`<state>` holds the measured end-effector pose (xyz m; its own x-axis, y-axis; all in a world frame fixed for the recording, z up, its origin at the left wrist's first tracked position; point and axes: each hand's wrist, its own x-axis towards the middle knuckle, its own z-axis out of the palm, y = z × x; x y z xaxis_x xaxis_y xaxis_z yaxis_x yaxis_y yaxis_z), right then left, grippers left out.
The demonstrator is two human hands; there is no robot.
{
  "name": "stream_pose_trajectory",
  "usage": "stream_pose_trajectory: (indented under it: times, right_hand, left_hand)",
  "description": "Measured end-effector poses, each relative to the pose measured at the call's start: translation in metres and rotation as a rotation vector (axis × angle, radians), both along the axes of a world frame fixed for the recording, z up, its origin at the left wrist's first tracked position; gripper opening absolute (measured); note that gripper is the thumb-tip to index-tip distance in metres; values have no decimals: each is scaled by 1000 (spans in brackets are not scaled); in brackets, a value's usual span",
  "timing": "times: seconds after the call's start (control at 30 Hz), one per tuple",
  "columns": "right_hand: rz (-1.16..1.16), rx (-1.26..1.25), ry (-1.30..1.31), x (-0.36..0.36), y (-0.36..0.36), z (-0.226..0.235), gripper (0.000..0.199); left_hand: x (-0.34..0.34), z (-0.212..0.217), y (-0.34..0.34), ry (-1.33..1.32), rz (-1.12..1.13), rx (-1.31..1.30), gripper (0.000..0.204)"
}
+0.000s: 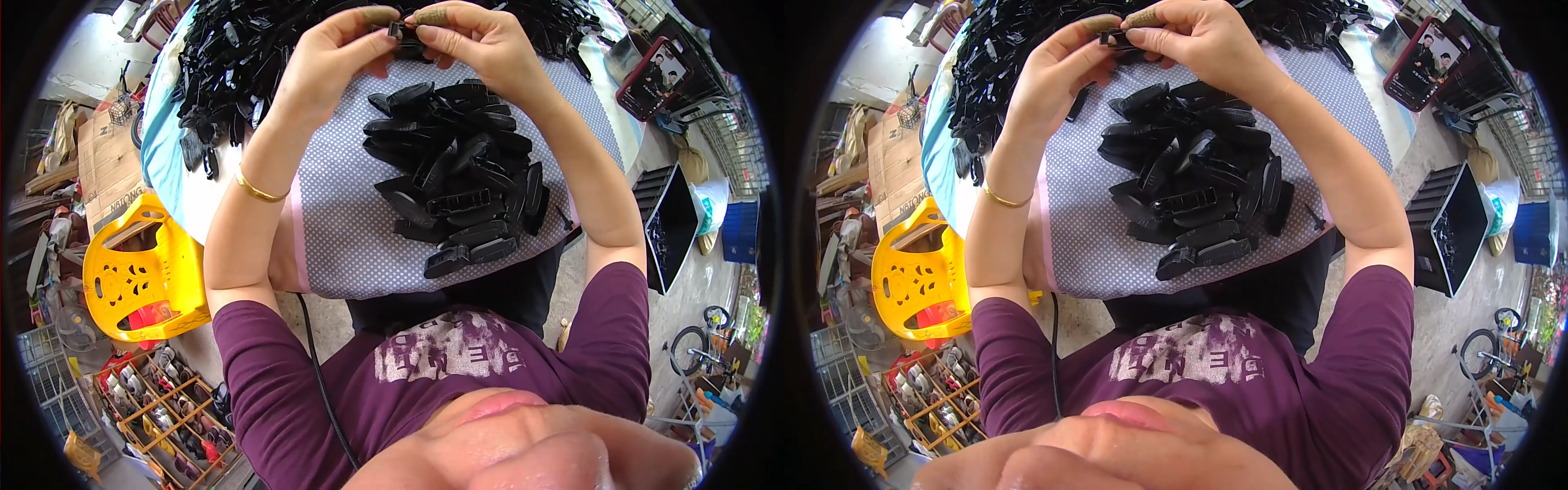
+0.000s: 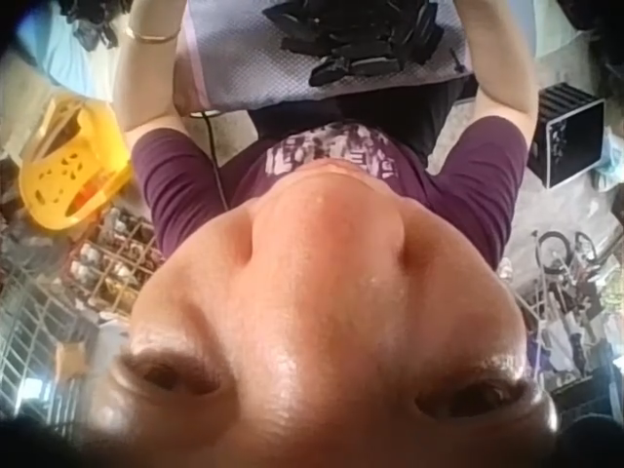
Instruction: Inspecting and sorting small black plastic components at a workshop table.
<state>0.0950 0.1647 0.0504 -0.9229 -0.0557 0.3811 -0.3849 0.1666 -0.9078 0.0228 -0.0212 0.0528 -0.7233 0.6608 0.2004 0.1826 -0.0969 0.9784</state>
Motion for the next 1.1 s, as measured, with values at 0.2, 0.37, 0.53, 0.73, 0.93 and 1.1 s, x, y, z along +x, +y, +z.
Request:
stream_pose_trajectory:
  times: [0.2, 0.37, 0.53, 0.73, 0.93, 1.1]
  right_hand:
    - [15, -238, -211, -5, -1, -13, 19]
    - [15, -546, -261, 0, -8, -9, 23]
    - [-10, -392, -214, 7, -11, -5, 24]
    - [-29, -339, -245, 9, -14, 0, 24]
    - [-223, -139, -28, 11, -26, -4, 22]
    - [-128, 212, 114, 4, -10, -15, 31]
  left_hand:
    - [-5, -7, 0, -279, -16, 250, 30]
    - [3, -7, 7, -161, 77, 259, 31]
    - [15, 0, 8, 26, 145, 51, 31]
    - [-6, -21, 16, 193, -47, 473, 32]
    - [17, -10, 14, -107, 154, 292, 32]
    - [19, 1, 10, -60, 136, 327, 32]
